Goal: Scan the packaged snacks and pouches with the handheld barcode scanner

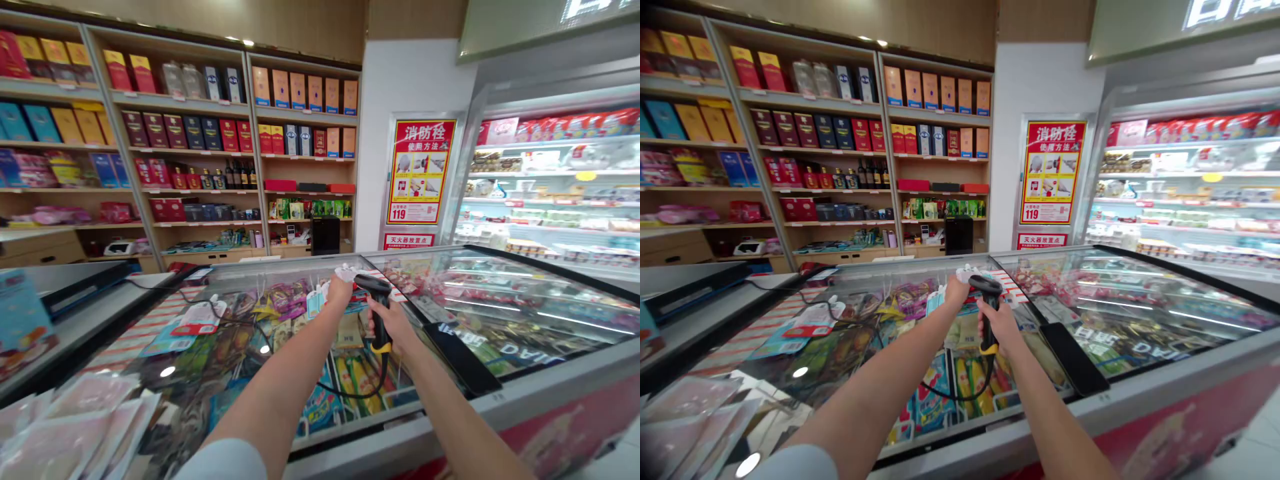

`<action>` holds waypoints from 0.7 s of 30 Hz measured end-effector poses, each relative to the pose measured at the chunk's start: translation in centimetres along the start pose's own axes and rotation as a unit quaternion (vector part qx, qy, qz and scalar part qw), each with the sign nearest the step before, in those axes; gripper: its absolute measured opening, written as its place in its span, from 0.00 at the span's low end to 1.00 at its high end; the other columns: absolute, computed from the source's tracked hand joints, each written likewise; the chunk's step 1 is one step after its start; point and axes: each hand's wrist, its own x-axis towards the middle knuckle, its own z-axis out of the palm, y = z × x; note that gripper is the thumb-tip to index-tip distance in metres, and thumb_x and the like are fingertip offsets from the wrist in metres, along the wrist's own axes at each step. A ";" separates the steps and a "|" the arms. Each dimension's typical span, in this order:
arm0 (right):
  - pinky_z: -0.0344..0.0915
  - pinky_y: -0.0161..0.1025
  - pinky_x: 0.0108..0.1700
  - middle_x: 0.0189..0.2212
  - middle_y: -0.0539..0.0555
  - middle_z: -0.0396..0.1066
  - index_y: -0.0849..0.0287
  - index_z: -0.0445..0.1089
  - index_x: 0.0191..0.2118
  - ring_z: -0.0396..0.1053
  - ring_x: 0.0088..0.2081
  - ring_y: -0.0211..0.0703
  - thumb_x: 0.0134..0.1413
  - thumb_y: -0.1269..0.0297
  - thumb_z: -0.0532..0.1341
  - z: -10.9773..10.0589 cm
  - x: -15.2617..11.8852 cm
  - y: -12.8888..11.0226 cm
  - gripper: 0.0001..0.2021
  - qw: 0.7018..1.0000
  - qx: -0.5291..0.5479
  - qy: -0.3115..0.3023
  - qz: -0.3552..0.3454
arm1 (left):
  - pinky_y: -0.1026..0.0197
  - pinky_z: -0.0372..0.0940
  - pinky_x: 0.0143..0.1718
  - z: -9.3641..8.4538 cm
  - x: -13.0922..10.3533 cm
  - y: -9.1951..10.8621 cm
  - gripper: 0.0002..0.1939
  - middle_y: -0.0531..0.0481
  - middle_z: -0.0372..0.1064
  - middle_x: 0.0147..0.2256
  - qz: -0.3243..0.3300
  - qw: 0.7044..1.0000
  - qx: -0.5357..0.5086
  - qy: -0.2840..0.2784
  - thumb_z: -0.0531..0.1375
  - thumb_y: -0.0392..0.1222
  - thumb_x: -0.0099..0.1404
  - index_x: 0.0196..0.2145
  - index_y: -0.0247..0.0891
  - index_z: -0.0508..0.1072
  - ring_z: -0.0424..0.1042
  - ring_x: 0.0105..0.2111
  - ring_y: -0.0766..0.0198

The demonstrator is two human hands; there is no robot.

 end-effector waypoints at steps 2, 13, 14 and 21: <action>0.63 0.30 0.16 0.11 0.46 0.62 0.60 0.63 0.23 0.60 0.13 0.32 0.44 0.52 0.68 -0.6 -0.1 0.0 0.18 1.000 -0.002 0.008 0.000 | 0.50 0.59 0.55 0.1 -0.6 -0.2 0.19 0.37 0.70 0.50 0.044 0.995 0.074 0.053 0.67 0.26 0.45 0.35 0.39 0.70 0.56 0.62 0.44; 0.63 0.31 0.15 0.13 0.45 0.63 0.59 0.64 0.26 0.60 0.13 0.33 0.41 0.53 0.70 -0.8 0.1 0.5 0.18 1.000 0.012 0.008 -0.003 | 0.41 0.32 0.66 -0.9 -0.7 -1.1 0.18 0.42 0.63 0.59 0.159 0.937 0.272 -0.148 0.68 0.38 0.51 0.41 0.43 0.74 0.47 0.66 0.48; 0.63 0.31 0.15 0.13 0.45 0.64 0.59 0.64 0.27 0.60 0.13 0.32 0.40 0.53 0.70 -0.7 0.1 0.6 0.18 1.000 0.013 0.010 -0.004 | 0.41 0.34 0.65 -1.0 -0.6 -1.2 0.20 0.41 0.62 0.59 0.168 0.927 0.295 -0.159 0.69 0.38 0.50 0.42 0.43 0.74 0.47 0.66 0.47; 0.63 0.31 0.16 0.12 0.46 0.63 0.60 0.64 0.24 0.61 0.13 0.33 0.41 0.51 0.70 -0.3 -0.1 0.7 0.19 1.000 -0.008 -0.009 0.011 | 0.41 0.31 0.66 -2.7 0.0 -1.1 0.23 0.46 0.61 0.61 0.200 0.890 0.329 -0.244 0.71 0.44 0.48 0.44 0.46 0.76 0.47 0.66 0.47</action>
